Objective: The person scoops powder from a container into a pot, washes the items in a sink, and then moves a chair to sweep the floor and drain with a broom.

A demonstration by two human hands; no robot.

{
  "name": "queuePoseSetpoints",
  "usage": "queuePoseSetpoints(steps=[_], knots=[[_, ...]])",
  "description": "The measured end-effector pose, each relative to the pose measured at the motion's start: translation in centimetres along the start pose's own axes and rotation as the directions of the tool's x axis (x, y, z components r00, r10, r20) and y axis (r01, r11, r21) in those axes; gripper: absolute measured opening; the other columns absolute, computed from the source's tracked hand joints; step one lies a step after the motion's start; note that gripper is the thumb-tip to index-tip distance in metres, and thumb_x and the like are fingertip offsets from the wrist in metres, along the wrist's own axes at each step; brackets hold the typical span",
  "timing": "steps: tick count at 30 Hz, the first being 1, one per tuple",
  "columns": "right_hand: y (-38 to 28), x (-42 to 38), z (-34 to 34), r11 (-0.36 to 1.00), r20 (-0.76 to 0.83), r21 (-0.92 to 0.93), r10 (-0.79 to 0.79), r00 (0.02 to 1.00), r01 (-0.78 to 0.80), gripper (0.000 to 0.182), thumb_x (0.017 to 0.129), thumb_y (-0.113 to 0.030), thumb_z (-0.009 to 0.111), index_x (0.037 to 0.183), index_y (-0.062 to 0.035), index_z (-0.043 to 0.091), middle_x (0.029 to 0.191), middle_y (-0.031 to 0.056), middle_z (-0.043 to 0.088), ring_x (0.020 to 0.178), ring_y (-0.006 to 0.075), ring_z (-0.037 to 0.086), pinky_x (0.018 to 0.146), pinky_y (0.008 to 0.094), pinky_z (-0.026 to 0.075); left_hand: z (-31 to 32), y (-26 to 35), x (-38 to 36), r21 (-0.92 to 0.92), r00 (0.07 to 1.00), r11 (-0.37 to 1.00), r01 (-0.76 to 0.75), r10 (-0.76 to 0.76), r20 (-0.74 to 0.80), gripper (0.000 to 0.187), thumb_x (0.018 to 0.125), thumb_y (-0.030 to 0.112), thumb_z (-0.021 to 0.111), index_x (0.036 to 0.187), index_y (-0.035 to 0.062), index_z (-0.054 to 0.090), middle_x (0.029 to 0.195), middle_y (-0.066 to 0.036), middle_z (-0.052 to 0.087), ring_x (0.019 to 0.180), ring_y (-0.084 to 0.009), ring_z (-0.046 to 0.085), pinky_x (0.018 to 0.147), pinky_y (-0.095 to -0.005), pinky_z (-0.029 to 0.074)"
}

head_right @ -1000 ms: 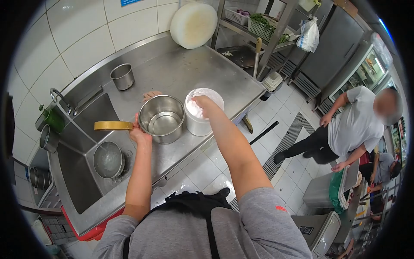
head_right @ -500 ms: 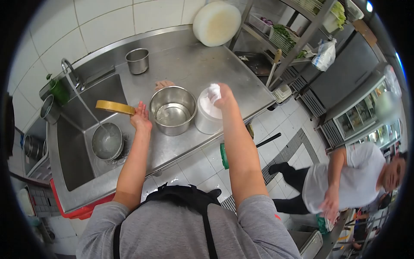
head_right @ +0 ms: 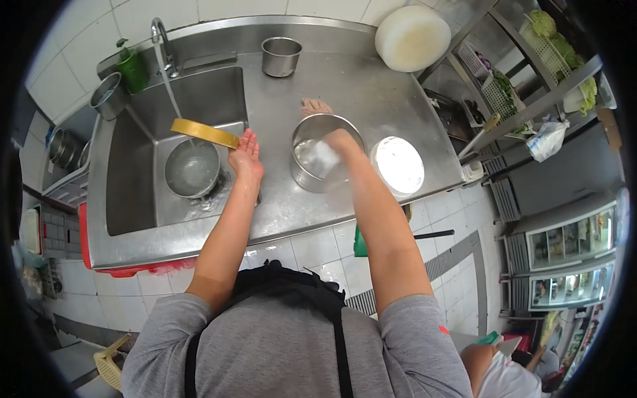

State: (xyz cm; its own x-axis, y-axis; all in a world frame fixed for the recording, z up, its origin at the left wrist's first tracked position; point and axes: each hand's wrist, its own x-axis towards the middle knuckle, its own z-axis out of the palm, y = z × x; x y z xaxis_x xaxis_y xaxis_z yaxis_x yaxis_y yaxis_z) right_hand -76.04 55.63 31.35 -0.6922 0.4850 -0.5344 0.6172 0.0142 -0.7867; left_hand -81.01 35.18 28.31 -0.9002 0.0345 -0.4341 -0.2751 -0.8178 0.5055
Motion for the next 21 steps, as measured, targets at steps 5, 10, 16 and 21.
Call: queuePoseSetpoints(steps=[5, 10, 16, 21], knots=[[-3.0, -3.1, -0.7, 0.687, 0.074, -0.673, -0.307, 0.949, 0.275, 0.031, 0.072, -0.019, 0.060, 0.086, 0.0077, 0.056, 0.078, 0.0141, 0.059, 0.067, 0.0214, 0.055, 0.059, 0.0340, 0.043, 0.9, -1.3, 0.4, -0.035, 0.995, 0.997, 0.066, -0.069, -0.072, 0.018, 0.085, 0.022, 0.030, 0.074, 0.0119, 0.039, 0.099, -0.007, 0.055, 0.095, -0.0184, 0.048, 0.091, -0.0344, 0.029], [-4.8, -7.9, -8.0, 0.974, -0.192, -0.069, -0.225, 0.955, 0.216, 0.027, 0.073, -0.019, 0.053, 0.081, 0.0059, 0.057, 0.072, 0.0170, 0.059, 0.068, 0.0242, 0.059, 0.056, 0.0361, 0.044, 3.2, -3.6, -0.3, 0.025, 0.990, 0.991, 0.129, -0.131, 0.053, 0.035, 0.088, 0.025, 0.024, 0.105, 0.0004, 0.042, 0.103, -0.008, 0.050, 0.098, -0.0170, 0.045, 0.094, -0.0322, 0.029], [3.2, -6.7, -12.7, 0.843, -0.380, -0.536, -0.193, 0.905, -0.046, 0.031, 0.076, -0.021, 0.049, 0.091, 0.0049, 0.057, 0.090, 0.0180, 0.058, 0.088, 0.0316, 0.054, 0.076, 0.0386, 0.040, 4.5, -5.1, -0.7, 0.090, 0.984, 0.991, 0.098, -0.110, 0.138, 0.041, 0.088, 0.029, 0.024, 0.103, -0.0018, 0.046, 0.100, -0.008, 0.052, 0.094, -0.0165, 0.048, 0.090, -0.0297, 0.034], [6.2, -3.4, -11.7, 0.974, -0.315, -0.214, 0.004, 0.949, -0.075, 0.037, 0.078, -0.024, 0.047, 0.105, 0.0017, 0.050, 0.109, 0.0169, 0.050, 0.105, 0.0310, 0.044, 0.084, 0.0396, 0.035, 5.6, -4.3, -2.2, 0.115, 0.991, 0.989, 0.096, -0.106, 0.080, 0.043, 0.087, 0.032, 0.024, 0.098, -0.0007, 0.049, 0.097, -0.007, 0.053, 0.089, -0.0157, 0.049, 0.085, -0.0280, 0.039]])
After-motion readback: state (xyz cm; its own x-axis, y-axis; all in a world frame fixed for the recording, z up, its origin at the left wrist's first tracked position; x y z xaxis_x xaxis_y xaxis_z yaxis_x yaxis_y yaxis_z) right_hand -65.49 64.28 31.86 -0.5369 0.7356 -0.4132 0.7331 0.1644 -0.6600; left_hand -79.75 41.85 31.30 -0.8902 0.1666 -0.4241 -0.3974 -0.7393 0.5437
